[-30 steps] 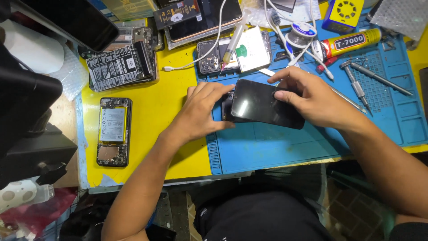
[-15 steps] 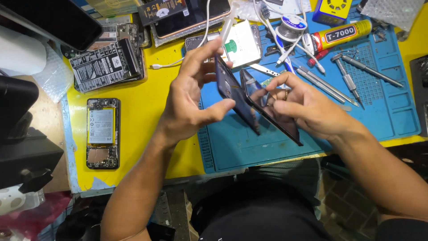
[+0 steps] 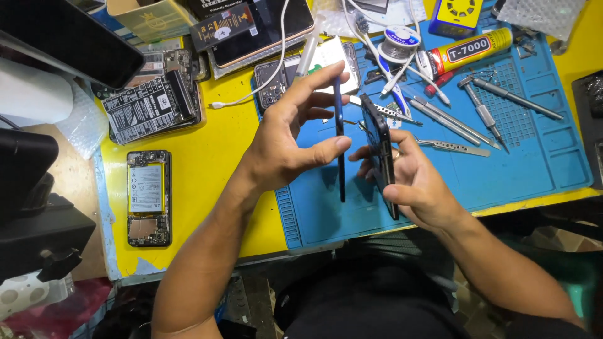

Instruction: The person reassembles a disassembled smartphone on a workbench. They use tweezers to connect internal ribbon cables and components, then align and press the screen assembly onto the phone's chassis to close the device.

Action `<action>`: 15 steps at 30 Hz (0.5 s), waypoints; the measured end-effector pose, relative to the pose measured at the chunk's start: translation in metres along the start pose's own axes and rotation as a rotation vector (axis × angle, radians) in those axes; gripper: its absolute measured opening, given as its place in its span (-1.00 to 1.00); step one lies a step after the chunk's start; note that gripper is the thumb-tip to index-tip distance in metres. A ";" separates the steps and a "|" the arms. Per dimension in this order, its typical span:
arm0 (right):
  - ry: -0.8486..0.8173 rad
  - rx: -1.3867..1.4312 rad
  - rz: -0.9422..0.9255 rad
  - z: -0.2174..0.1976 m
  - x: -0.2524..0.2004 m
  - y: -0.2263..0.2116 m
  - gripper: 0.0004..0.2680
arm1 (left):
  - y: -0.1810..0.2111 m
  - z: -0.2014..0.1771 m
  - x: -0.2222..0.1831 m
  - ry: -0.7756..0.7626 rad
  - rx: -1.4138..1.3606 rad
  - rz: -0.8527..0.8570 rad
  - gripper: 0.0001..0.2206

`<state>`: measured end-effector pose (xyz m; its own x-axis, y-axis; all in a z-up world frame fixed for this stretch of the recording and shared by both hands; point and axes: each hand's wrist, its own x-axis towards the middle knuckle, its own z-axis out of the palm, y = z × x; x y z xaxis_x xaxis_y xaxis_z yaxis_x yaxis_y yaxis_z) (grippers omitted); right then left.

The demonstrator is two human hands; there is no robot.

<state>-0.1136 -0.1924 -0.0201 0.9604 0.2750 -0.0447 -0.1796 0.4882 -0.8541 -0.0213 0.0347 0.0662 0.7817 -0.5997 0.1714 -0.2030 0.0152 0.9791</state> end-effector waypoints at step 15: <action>0.179 -0.064 -0.124 0.019 -0.005 0.030 -0.42 | -0.002 0.018 0.012 -0.226 0.083 0.104 -0.34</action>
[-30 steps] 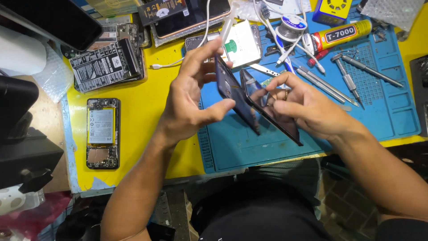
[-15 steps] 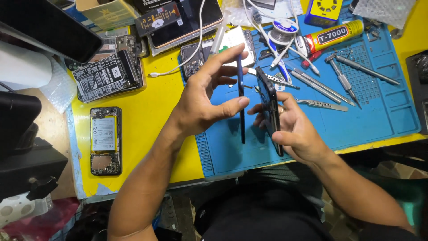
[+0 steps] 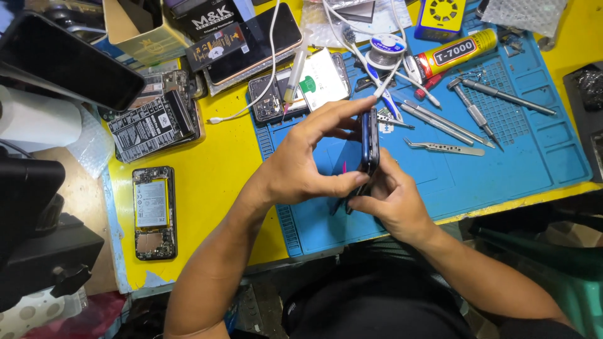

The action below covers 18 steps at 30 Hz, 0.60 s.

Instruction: The person reassembles a disassembled smartphone on a workbench. They use tweezers to connect internal ribbon cables and components, then align and press the screen assembly onto the phone's chassis to close the device.

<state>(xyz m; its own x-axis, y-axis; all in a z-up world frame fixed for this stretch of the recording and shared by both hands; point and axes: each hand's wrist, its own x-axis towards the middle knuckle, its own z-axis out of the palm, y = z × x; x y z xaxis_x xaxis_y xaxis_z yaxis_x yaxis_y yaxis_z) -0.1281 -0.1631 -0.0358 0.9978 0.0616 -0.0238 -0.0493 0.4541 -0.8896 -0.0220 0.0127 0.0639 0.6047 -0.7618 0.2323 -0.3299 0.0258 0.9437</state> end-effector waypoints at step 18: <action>0.103 -0.145 0.131 -0.006 -0.012 -0.011 -0.44 | 0.007 0.009 0.003 -0.029 0.110 0.016 -0.25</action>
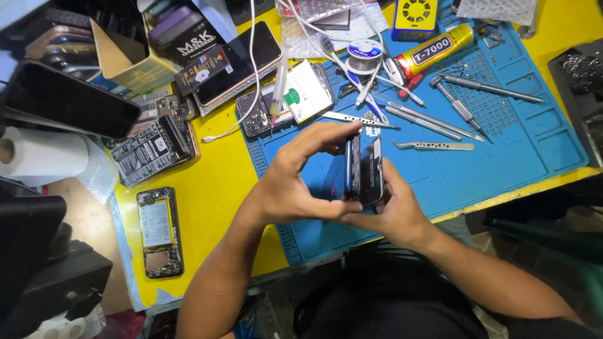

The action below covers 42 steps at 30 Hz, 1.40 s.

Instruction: The person reassembles a disassembled smartphone on a workbench. They use tweezers to connect internal ribbon cables and components, then align and press the screen assembly onto the phone's chassis to close the device.

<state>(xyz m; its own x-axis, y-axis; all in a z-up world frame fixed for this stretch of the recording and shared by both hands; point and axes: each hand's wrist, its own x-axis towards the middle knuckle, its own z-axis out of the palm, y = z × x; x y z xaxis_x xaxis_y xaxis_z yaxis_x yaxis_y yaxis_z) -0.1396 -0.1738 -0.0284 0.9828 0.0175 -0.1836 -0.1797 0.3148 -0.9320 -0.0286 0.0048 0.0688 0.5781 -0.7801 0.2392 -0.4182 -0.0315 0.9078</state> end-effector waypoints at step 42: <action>0.121 -0.780 -0.952 0.009 0.011 -0.008 -0.37 | 0.020 0.054 -0.076 0.547 0.473 0.006 -0.60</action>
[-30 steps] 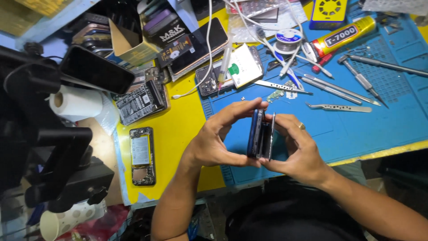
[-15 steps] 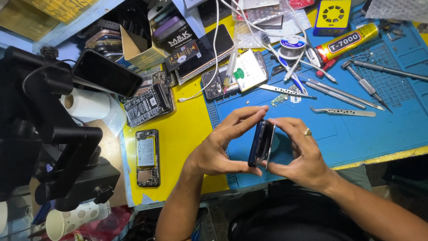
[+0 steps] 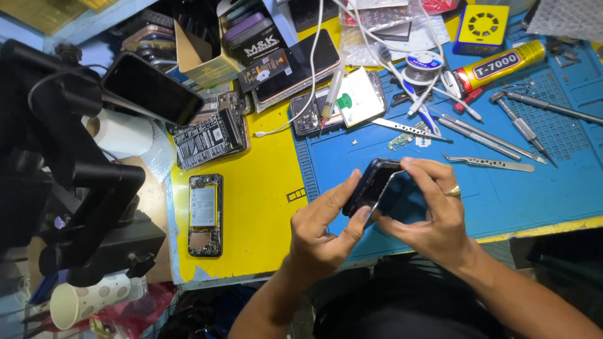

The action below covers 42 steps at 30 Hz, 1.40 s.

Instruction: The person reassembles a disassembled smartphone on a workbench. They use tweezers to connect internal ribbon cables and components, then align and press the screen assembly onto the phone's chassis to close the device.

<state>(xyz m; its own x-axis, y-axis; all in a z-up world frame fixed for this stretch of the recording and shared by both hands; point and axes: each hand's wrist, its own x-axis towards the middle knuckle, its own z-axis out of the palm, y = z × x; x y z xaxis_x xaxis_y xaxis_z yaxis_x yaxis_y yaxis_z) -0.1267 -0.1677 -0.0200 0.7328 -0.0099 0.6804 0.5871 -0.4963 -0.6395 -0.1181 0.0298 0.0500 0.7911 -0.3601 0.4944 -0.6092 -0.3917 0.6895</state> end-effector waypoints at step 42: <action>-0.207 -0.221 -0.395 0.004 -0.004 0.001 -0.59 | -0.014 -0.034 -0.009 -0.094 -0.057 0.001 -0.79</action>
<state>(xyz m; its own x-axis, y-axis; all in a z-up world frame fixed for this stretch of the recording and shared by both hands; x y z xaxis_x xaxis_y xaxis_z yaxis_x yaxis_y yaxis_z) -0.1278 -0.1645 -0.0254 0.5348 0.3773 0.7561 0.7631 -0.5999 -0.2405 -0.1147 0.0670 0.0538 0.7800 -0.4395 0.4454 -0.6040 -0.3430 0.7194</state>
